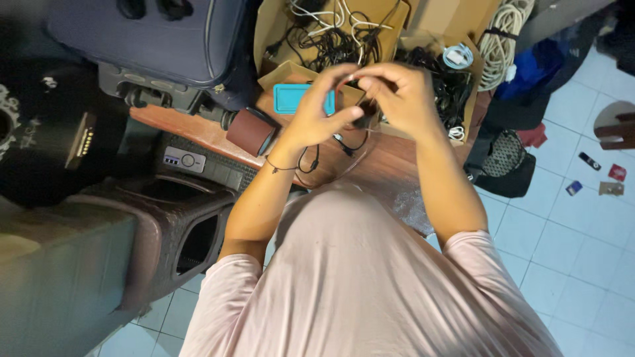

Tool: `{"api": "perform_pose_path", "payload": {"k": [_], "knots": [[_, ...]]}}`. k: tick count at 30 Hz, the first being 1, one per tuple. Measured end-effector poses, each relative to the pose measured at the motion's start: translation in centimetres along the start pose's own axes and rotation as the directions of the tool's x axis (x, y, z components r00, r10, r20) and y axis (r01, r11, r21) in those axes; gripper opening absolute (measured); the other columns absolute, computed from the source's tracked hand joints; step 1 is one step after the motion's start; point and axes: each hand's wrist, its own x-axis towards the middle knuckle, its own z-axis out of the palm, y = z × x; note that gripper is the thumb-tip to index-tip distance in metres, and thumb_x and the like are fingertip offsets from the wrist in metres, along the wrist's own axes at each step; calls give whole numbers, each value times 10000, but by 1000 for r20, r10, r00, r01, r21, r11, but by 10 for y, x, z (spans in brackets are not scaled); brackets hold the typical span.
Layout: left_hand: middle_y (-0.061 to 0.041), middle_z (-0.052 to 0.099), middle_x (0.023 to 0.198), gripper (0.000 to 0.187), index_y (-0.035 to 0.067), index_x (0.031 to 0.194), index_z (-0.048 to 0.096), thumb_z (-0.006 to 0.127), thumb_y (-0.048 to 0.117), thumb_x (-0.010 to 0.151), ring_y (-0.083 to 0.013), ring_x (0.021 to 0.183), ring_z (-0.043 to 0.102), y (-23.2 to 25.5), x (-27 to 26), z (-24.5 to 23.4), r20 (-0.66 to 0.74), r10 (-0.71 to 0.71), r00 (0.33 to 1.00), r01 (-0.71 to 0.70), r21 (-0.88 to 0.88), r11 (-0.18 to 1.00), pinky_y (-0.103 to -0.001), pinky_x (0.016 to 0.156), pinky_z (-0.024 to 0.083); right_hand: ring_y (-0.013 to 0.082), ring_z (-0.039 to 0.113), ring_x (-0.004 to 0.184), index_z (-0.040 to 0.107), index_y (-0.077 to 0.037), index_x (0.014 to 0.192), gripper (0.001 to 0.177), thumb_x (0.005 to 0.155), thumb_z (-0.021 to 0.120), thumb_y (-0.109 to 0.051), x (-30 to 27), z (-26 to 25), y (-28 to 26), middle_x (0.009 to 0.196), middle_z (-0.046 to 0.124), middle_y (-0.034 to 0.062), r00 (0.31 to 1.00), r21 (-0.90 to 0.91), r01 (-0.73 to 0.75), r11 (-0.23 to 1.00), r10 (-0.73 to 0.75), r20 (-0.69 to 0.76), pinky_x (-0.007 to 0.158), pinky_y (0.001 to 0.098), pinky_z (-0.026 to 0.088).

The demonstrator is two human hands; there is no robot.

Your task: The person winds various cables and wires by hand, including a white power adapter with its cable and a set of red and black wires, and places them into a cardboard box.

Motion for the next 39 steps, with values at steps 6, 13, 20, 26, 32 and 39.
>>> {"api": "perform_pose_path", "payload": {"k": [6, 13, 20, 26, 32, 39], "knots": [[-32, 656, 1111, 217, 35, 1241, 600, 584, 208, 1112, -99, 1031, 593, -21, -14, 17, -57, -271, 961, 245, -277, 929, -268, 936, 513, 77, 706, 828, 736, -24, 1102, 97, 1018, 699, -58, -10, 16, -6, 979, 760, 44, 977, 94, 6, 996, 14, -213, 699, 252, 602], [-9, 570, 883, 233, 79, 1005, 579, 564, 292, 1097, -130, 804, 576, -31, -49, -13, -39, -419, 907, 339, -520, 784, -287, 759, 499, 67, 587, 748, 701, -26, 1068, 40, 1053, 715, -60, -33, -14, 26, 882, 679, 24, 941, 146, -51, 988, 96, -325, 684, 233, 477], [-101, 597, 1202, 332, 84, 1064, 525, 536, 410, 1120, -229, 1163, 614, 17, -8, 3, -186, -228, 956, 34, -698, 715, -400, 1054, 516, 104, 699, 878, 690, -27, 1047, 61, 994, 700, -55, -41, 28, 33, 987, 756, 34, 994, 12, -101, 995, 100, 45, 795, 279, 561], [-115, 589, 1303, 308, 122, 1099, 487, 517, 428, 1090, -274, 1140, 659, 57, 17, 10, -62, -268, 961, 97, -835, 541, -428, 1002, 553, 121, 637, 1018, 564, -31, 1225, 205, 1025, 583, 10, -46, 65, 30, 1121, 634, 51, 999, 354, -46, 934, 43, 16, 946, 292, 528], [-81, 560, 929, 312, 192, 1181, 506, 483, 494, 1109, -173, 750, 515, 49, 17, 0, -116, -254, 960, 7, -900, 436, -327, 692, 474, 102, 650, 798, 541, -49, 1177, 123, 1090, 494, -123, -53, 68, 44, 885, 654, 20, 946, 491, -253, 834, 107, 305, 763, 265, 538], [-18, 498, 907, 253, 181, 1254, 531, 508, 411, 1151, -159, 774, 503, 31, 2, -48, -323, -256, 911, -168, -858, 485, -320, 719, 462, 92, 584, 695, 629, -40, 1100, 215, 1102, 496, -209, -52, 60, 52, 736, 598, -7, 875, 291, -427, 856, 309, 374, 650, 259, 467]]}}
